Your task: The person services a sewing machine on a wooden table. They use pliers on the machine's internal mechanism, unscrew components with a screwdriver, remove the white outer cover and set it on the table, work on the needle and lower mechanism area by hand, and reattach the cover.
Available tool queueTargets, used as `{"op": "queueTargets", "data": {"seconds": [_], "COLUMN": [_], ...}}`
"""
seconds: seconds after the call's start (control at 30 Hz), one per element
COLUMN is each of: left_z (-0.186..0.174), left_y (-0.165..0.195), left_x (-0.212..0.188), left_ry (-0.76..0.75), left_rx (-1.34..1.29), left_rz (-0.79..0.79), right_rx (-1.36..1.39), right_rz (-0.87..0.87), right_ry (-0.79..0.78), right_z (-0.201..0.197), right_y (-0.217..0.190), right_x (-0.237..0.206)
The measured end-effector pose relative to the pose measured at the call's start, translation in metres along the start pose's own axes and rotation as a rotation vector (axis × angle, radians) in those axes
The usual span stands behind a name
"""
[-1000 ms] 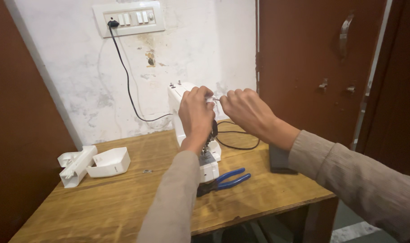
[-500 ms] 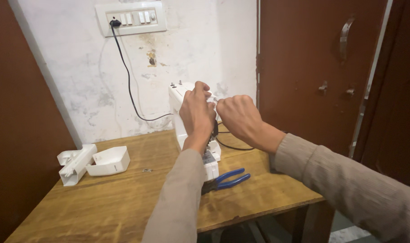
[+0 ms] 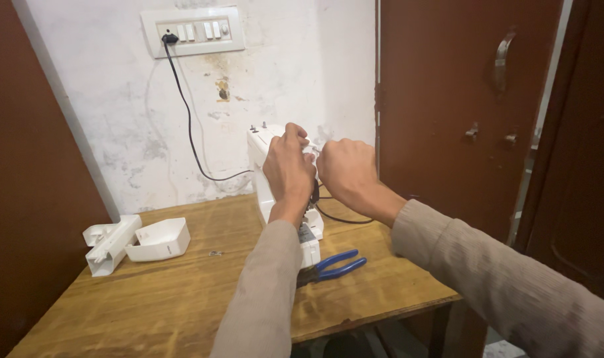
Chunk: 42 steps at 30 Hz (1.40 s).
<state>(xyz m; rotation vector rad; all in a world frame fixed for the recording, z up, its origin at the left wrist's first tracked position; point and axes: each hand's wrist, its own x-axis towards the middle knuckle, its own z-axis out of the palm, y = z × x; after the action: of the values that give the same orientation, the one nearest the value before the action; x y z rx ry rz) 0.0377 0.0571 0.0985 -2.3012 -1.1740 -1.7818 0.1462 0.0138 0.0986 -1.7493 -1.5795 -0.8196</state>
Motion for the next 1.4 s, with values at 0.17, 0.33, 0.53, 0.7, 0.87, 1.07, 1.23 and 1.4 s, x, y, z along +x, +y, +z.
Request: {"op": "queueTargets", "data": {"seconds": [0.17, 0.33, 0.53, 0.7, 0.87, 1.07, 1.23, 1.4], "left_z": [0.000, 0.001, 0.000, -0.001, -0.001, -0.002, 0.000, 0.002], "left_y": [0.000, -0.001, -0.002, -0.002, -0.002, -0.004, -0.004, -0.006], "left_x": [0.002, 0.000, -0.002, 0.000, 0.000, -0.003, -0.003, -0.001], "left_ry": [-0.013, -0.007, -0.002, 0.000, 0.003, 0.013, 0.011, 0.028], "left_rx": [-0.014, -0.014, -0.025, -0.015, -0.021, -0.051, -0.038, -0.054], "left_rz": [-0.010, 0.002, 0.009, 0.019, 0.012, 0.045, 0.046, 0.069], "right_rx": [0.110, 0.278, 0.526, 1.001, 1.301, 1.030, 0.294, 0.200], "right_rz": [0.158, 0.397, 0.685, 0.783, 0.927, 0.710, 0.214, 0.072], "right_ry": [-0.004, -0.144, -0.359, -0.358, -0.530, -0.403, 0.057, 0.065], "right_z": [-0.003, -0.013, -0.006, 0.013, 0.015, 0.007, -0.015, -0.038], "right_y": [0.000, 0.002, 0.014, 0.025, 0.030, 0.030, 0.024, 0.020], "right_x": [0.006, 0.015, 0.027, 0.039, 0.042, 0.025, 0.003, -0.011]}}
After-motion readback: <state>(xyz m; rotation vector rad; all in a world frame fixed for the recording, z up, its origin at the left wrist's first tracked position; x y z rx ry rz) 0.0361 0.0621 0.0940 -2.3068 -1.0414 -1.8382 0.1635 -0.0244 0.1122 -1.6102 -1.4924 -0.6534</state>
